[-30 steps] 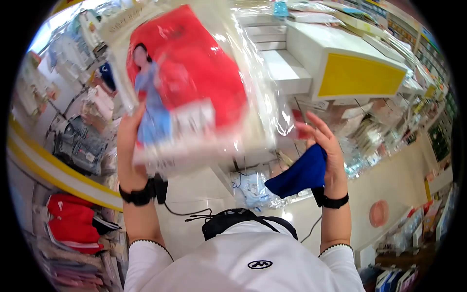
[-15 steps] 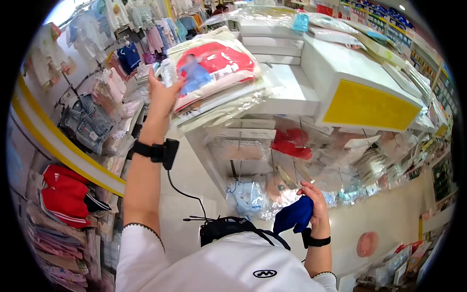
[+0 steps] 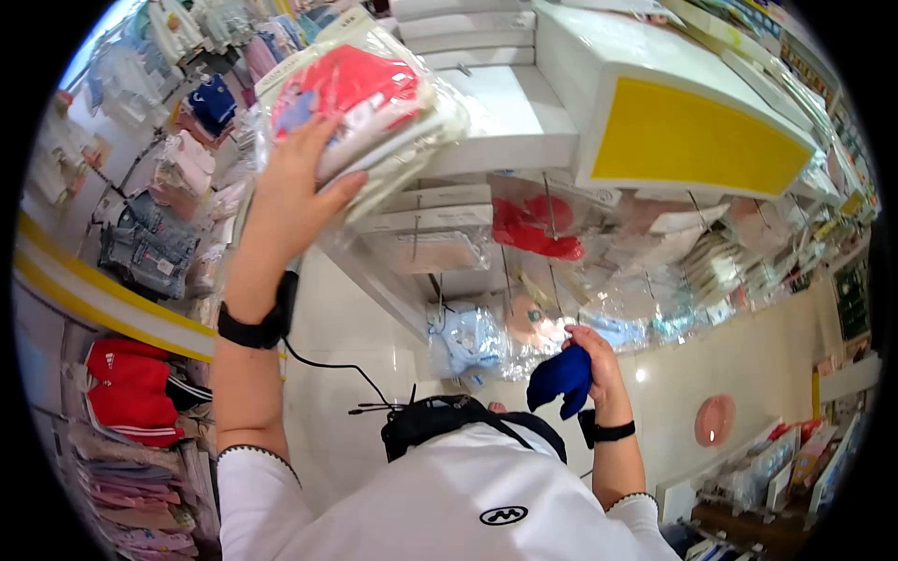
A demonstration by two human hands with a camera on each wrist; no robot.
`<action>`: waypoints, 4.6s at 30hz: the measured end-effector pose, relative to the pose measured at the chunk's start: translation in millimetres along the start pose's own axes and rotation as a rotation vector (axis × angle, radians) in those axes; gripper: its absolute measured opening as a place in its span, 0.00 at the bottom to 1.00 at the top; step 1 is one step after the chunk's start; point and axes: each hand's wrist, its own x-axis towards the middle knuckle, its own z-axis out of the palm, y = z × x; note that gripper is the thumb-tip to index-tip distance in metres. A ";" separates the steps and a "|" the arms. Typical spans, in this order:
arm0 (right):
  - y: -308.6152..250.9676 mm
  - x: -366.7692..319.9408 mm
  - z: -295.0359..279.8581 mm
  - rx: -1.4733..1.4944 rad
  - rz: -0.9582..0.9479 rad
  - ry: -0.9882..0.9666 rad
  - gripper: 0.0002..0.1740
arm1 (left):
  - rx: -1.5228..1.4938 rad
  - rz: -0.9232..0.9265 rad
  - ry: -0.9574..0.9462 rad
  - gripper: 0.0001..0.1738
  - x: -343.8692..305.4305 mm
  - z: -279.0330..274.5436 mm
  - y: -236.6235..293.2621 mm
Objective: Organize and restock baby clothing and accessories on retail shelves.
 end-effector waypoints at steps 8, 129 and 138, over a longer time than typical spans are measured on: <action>6.8 3.9 2.2 0.007 0.049 -0.073 0.12 | -0.481 -0.199 0.116 0.21 2.5 -5.1 -2.8; 92.4 -14.5 106.2 -0.371 -0.752 0.578 0.21 | -1.179 -0.327 -0.919 0.18 -202.9 133.3 141.2; 71.8 -20.7 -3.0 -0.186 -0.078 0.102 0.20 | -1.570 -0.523 -0.778 0.15 -195.7 91.9 56.9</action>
